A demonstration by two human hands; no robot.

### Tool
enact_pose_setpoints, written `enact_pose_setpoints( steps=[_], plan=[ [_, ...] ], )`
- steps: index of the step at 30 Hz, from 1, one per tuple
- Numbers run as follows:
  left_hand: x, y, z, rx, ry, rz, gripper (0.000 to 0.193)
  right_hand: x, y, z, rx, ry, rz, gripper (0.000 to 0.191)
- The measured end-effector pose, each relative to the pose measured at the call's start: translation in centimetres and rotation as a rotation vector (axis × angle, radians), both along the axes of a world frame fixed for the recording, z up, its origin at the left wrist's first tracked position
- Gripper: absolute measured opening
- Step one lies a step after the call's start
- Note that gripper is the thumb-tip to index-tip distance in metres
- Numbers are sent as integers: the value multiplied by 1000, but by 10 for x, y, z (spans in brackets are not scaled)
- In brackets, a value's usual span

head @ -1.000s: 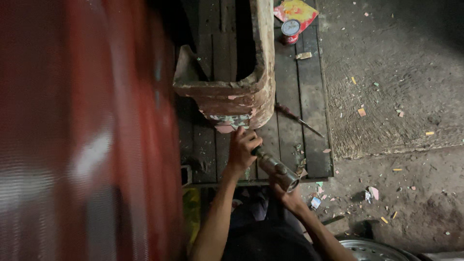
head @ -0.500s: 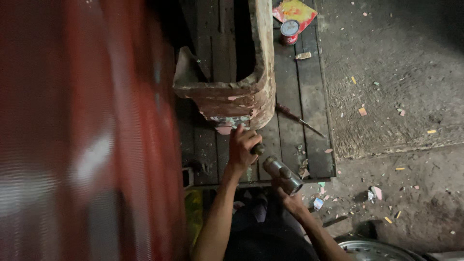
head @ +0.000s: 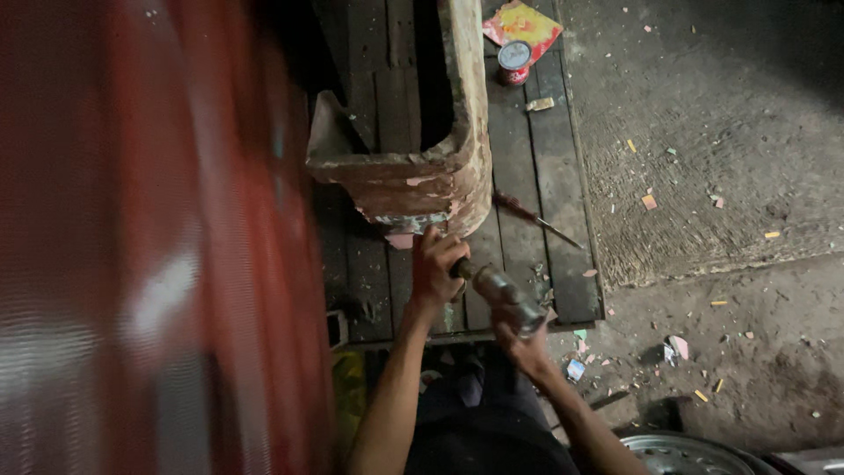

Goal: The person uses a hammer and a chisel to chip away at the edge of a wooden furniture piece. They repeatedly strike the chisel to remove material from the corner of the object.

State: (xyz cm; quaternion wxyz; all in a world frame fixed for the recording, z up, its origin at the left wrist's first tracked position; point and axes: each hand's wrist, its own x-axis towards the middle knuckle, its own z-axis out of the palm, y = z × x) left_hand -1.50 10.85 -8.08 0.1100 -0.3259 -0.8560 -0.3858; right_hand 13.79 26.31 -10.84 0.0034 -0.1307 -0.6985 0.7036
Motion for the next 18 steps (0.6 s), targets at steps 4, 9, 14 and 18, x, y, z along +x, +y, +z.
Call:
enact_pose_setpoints(
  steps=[4, 9, 14, 18],
  plan=[
    [1, 0, -8, -21, -33, -3, 29, 47, 47, 29, 325, -6, 83, 35],
    [5, -15, -34, -5, -23, 54, 26, 29, 29, 34, 295, 104, 159, 34],
    [4, -51, -36, 85, -37, 180, 18, -5, -8, -4, 629, -170, 185, 32],
    [31, -63, -27, -18, 83, 68, 13, 16, 12, -10, 428, -158, 75, 31]
  ],
)
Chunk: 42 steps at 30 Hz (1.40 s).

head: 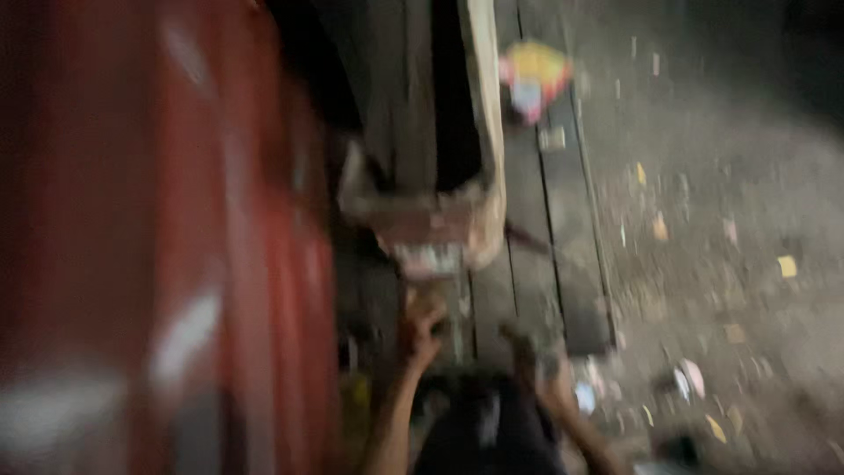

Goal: The person uses a hammer and a chisel to chip away at the edge of a wooden furniture piece. They repeatedly strike the chisel to remove material from the corner of the object.

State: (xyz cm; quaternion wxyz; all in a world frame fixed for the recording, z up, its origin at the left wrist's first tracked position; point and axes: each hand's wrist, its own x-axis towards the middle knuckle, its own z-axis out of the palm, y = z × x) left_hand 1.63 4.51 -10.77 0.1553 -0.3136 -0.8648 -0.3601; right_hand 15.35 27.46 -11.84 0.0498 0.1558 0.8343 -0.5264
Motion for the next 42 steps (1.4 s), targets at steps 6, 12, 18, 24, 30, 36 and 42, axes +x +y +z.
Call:
enact_pose_setpoints(
  steps=[6, 12, 18, 24, 30, 36, 42],
  plan=[
    [15, 39, -15, 101, 1, 16, 21, -6, 18, 17, -376, 5, -119, 30],
    [3, 47, -12, -67, -38, -12, 34, 2, 15, 12, -561, -43, -272, 24],
    [-2, 46, -18, -94, -18, -81, 37, 5, 3, 2, -447, -44, -186, 36],
    [-11, 44, -26, -144, -5, -164, 26, 13, -9, -3, -533, 14, -175, 43],
    [-20, 52, -20, -150, -11, -162, 24, 13, -17, -9, -572, 78, -145, 43],
    [-23, 53, -11, -126, 60, -174, 26, 9, -21, -3, -593, 119, -111, 41],
    [-23, 52, -14, -198, 26, -252, 38, 15, -22, -3, -516, 129, -103, 37]
  ],
)
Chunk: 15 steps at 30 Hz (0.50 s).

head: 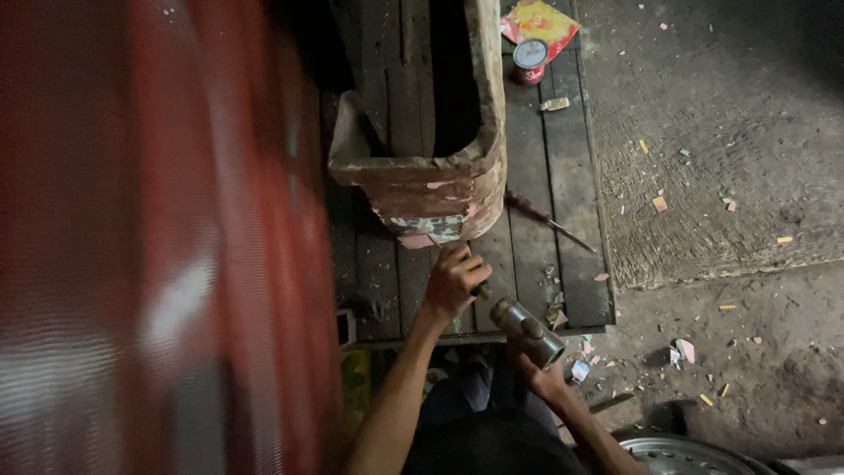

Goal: The person uses a hammer and a chisel to chip away at the edge of a wooden furniture piece. They repeatedly strike the chisel to remove material from the corner of the object.

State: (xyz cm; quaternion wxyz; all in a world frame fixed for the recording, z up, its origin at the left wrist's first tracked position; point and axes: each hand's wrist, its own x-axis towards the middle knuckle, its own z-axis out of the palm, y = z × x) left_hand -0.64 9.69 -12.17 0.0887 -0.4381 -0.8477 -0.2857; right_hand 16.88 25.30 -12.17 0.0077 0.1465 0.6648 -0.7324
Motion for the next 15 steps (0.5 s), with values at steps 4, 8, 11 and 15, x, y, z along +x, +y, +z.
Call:
enact_pose_setpoints(
  steps=[4, 8, 11, 15],
  plan=[
    [2, 0, -3, -25, 9, 3, 41, 4, -1, -9, -69, -74, -15, 36],
    [2, -2, -4, -9, -66, -25, 39, 3, -2, -13, -189, -25, -53, 43],
    [1, -2, -4, -16, 4, -34, 42, 1, 0, -10, -133, -37, -58, 41],
    [0, 3, -5, -2, 35, 19, 34, 0, 4, -8, -110, -53, -61, 39]
  ],
)
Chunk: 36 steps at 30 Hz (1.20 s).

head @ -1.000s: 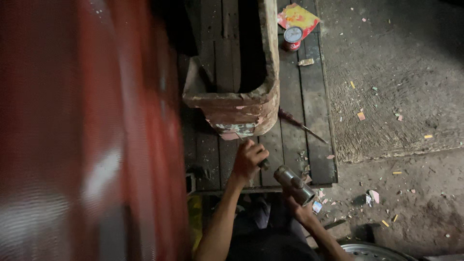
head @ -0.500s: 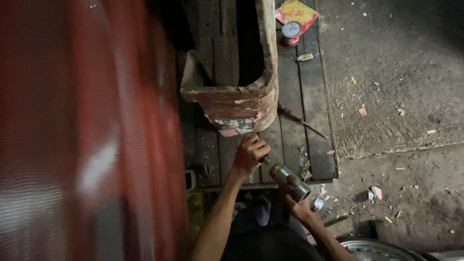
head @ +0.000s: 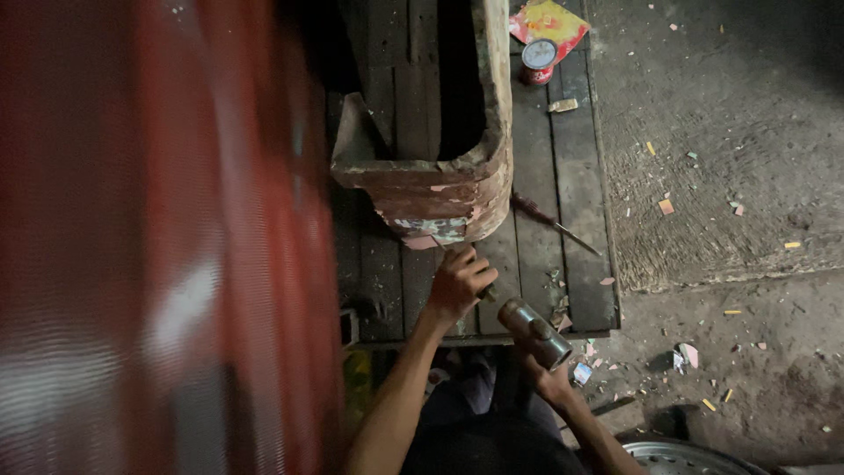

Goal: The person uses a hammer and a chisel to chip away at the edge of a wooden furniture piece. They repeatedly strike the chisel to remove material from the corner of the object.

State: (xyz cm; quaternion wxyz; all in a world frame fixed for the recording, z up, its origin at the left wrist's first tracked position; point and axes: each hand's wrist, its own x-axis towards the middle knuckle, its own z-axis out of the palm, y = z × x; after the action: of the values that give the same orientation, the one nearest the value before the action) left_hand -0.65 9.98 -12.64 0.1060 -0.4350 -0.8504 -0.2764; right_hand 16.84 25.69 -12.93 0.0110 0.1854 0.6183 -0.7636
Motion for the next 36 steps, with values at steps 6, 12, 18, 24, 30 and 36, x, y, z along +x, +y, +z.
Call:
enact_pose_setpoints(
  steps=[6, 12, 18, 24, 30, 36],
  plan=[
    [-3, 5, 8, 136, -70, 38, 28, -2, 4, -6, 166, 123, 96, 46],
    [-4, -4, 8, 140, -116, 21, 30, 19, 35, 33, 230, 433, 239, 53],
    [-9, 3, 8, 316, -259, 30, 14, -24, 29, 29, 672, 81, 334, 46],
    [-35, -7, 30, 307, -157, 30, 14, 15, 52, 6, 681, 36, 146, 40],
    [-2, -21, 35, 273, -136, 113, 17, 28, 51, 11, 528, -55, 131, 34],
    [33, 0, 48, 329, -72, 212, 17, 24, 36, 27, 477, 83, 203, 26]
  ],
)
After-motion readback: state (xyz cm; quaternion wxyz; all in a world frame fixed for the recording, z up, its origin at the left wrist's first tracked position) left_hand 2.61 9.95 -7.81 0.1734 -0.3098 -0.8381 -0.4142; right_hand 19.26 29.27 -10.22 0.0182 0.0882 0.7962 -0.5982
